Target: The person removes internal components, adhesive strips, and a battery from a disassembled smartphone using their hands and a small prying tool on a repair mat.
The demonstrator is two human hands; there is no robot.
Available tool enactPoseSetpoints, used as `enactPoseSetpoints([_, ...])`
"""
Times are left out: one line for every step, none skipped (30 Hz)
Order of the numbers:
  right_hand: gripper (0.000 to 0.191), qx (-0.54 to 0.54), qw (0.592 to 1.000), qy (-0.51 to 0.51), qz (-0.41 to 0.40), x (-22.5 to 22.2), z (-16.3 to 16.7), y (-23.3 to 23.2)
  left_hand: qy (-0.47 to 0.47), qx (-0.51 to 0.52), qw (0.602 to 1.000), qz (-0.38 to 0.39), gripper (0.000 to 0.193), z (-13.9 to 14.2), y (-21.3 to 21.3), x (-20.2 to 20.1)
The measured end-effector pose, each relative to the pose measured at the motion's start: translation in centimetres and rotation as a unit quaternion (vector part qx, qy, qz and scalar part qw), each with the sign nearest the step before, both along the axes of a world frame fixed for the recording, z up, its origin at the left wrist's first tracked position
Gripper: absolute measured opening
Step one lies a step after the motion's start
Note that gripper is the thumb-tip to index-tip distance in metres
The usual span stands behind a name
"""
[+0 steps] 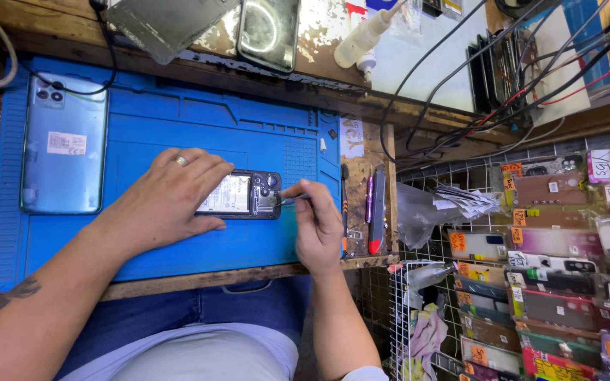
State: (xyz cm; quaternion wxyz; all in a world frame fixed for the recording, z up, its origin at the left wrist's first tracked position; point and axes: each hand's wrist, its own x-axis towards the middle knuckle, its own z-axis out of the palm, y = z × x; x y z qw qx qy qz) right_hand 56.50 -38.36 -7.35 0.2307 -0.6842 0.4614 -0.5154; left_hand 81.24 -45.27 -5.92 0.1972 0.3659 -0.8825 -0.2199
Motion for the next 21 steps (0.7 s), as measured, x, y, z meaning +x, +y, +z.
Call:
enactPoseSetpoints([0.03,0.023,0.998,-0.047,0.046,-0.1,0.1,0.2,0.003,0.001,1.0,0.003,0.086,0.0,0.2,0.0])
enactPoseSetpoints([0.031,-0.018,1.0,0.012,0.006,0.0,0.0,0.2,0.006,-0.002,1.0,0.003,0.085,0.0,0.2,0.0])
enactPoseSetpoints([0.032,-0.059,0.995,0.072,-0.035,0.1,0.0,0.2,0.009,-0.006,1.0,0.002,0.084,0.0,0.2,0.0])
enactPoseSetpoints([0.034,-0.096,0.984,0.132,-0.074,0.1,0.0,0.4,0.006,-0.006,1.0,-0.001,0.085,0.0,0.2,-0.1])
enactPoseSetpoints([0.034,-0.067,0.99,0.107,-0.061,0.0,0.1,0.5,0.003,-0.004,1.0,-0.002,0.086,0.1,0.3,-0.1])
enactPoseSetpoints([0.035,-0.042,0.995,0.082,-0.048,-0.1,0.1,0.5,-0.001,-0.006,1.0,-0.001,0.088,0.1,0.3,-0.1])
enactPoseSetpoints([0.037,-0.019,0.998,0.056,-0.035,-0.1,0.2,0.4,-0.002,-0.005,1.0,0.0,0.087,0.2,0.2,0.0])
enactPoseSetpoints([0.04,-0.021,0.998,0.053,-0.016,-0.1,0.1,0.3,-0.003,-0.003,1.0,0.0,0.087,0.2,0.2,0.0])
enactPoseSetpoints([0.043,-0.022,0.998,0.051,0.002,0.0,0.1,0.3,-0.004,0.0,1.0,0.0,0.086,0.2,0.2,0.1])
enactPoseSetpoints([0.046,-0.026,0.998,0.048,0.02,0.0,0.0,0.2,-0.005,-0.002,1.0,-0.001,0.086,0.3,0.2,0.2])
enactPoseSetpoints([0.044,-0.035,0.996,0.074,-0.018,0.2,-0.2,0.0,-0.006,-0.004,1.0,-0.001,0.086,0.3,0.1,0.3])
enactPoseSetpoints([0.042,-0.04,0.993,0.101,-0.054,0.4,-0.3,0.1,-0.007,-0.001,1.0,-0.001,0.086,0.3,0.2,0.4])
enactPoseSetpoints([0.041,-0.045,0.987,0.127,-0.091,0.5,-0.5,0.3,-0.004,-0.002,1.0,-0.003,0.086,0.3,0.3,0.4])
enactPoseSetpoints([0.042,-0.018,0.996,0.066,-0.048,0.6,-0.6,0.3,-0.001,-0.007,1.0,-0.004,0.087,0.4,0.3,0.5])
enactPoseSetpoints([0.045,0.01,1.0,0.005,-0.003,0.6,-0.7,0.4,0.001,-0.011,1.0,-0.005,0.087,0.4,0.3,0.6])
enactPoseSetpoints([0.047,0.04,0.997,-0.056,0.04,0.5,-0.8,0.6,-0.002,-0.002,1.0,-0.001,0.087,0.4,0.3,0.6])
enactPoseSetpoints([0.048,0.0,1.0,0.002,0.01,0.5,-1.1,0.6,-0.004,0.006,1.0,0.001,0.088,0.4,0.3,0.6])
enactPoseSetpoints([0.05,-0.04,0.997,0.061,-0.021,0.6,-1.3,0.4,-0.006,0.012,1.0,0.002,0.089,0.4,0.2,0.6])
enactPoseSetpoints([0.052,-0.077,0.989,0.12,-0.049,0.6,-1.5,0.4,-0.009,0.009,1.0,0.0,0.089,0.4,0.1,0.6])
enactPoseSetpoints([0.053,-0.05,0.994,0.083,-0.04,0.6,-1.7,0.6,-0.011,0.008,1.0,-0.001,0.088,0.3,0.1,0.7])
enactPoseSetpoints([0.054,-0.025,0.998,0.046,-0.031,0.6,-1.8,0.7,-0.015,0.005,1.0,-0.001,0.088,0.3,0.1,0.7])
